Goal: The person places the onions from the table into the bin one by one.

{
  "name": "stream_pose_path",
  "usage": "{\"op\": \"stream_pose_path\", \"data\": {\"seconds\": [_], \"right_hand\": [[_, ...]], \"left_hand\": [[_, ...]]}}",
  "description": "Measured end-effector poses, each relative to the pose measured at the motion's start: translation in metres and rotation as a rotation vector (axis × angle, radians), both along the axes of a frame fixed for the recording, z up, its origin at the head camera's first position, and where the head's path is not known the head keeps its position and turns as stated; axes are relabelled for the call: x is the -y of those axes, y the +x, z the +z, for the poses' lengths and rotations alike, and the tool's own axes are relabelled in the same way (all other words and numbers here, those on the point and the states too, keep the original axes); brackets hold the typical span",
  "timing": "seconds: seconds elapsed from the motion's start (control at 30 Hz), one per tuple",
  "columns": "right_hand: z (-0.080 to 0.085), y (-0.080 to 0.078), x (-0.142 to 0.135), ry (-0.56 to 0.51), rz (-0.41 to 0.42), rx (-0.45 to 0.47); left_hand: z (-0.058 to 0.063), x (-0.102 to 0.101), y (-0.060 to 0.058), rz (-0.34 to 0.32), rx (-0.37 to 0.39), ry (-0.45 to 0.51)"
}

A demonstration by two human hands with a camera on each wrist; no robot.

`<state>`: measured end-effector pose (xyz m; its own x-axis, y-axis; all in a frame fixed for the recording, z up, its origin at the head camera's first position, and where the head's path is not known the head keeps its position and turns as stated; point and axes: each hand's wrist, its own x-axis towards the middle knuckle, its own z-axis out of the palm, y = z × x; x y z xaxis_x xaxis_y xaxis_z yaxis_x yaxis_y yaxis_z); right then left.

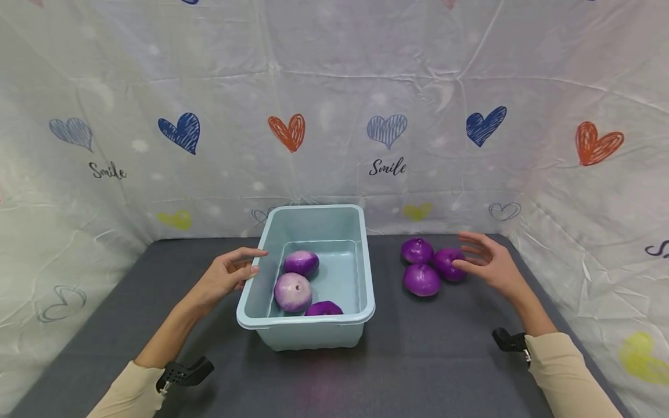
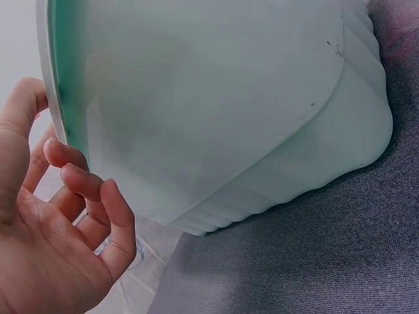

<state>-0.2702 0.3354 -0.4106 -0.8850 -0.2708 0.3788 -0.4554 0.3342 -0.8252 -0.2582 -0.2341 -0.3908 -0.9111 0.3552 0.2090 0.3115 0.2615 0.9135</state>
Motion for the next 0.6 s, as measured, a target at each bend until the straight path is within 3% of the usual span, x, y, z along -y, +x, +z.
{"op": "stream_pose_path", "data": {"seconds": [0.23, 0.6], "right_hand": [[-0.019, -0.008, -0.008, 0.094, -0.069, 0.063], [-0.037, -0.025, -0.008, 0.104, -0.056, 0.168]], "left_hand": [[0.000, -0.001, 0.000, 0.024, 0.003, -0.024], [0.000, 0.000, 0.000, 0.021, 0.009, -0.012]]}}
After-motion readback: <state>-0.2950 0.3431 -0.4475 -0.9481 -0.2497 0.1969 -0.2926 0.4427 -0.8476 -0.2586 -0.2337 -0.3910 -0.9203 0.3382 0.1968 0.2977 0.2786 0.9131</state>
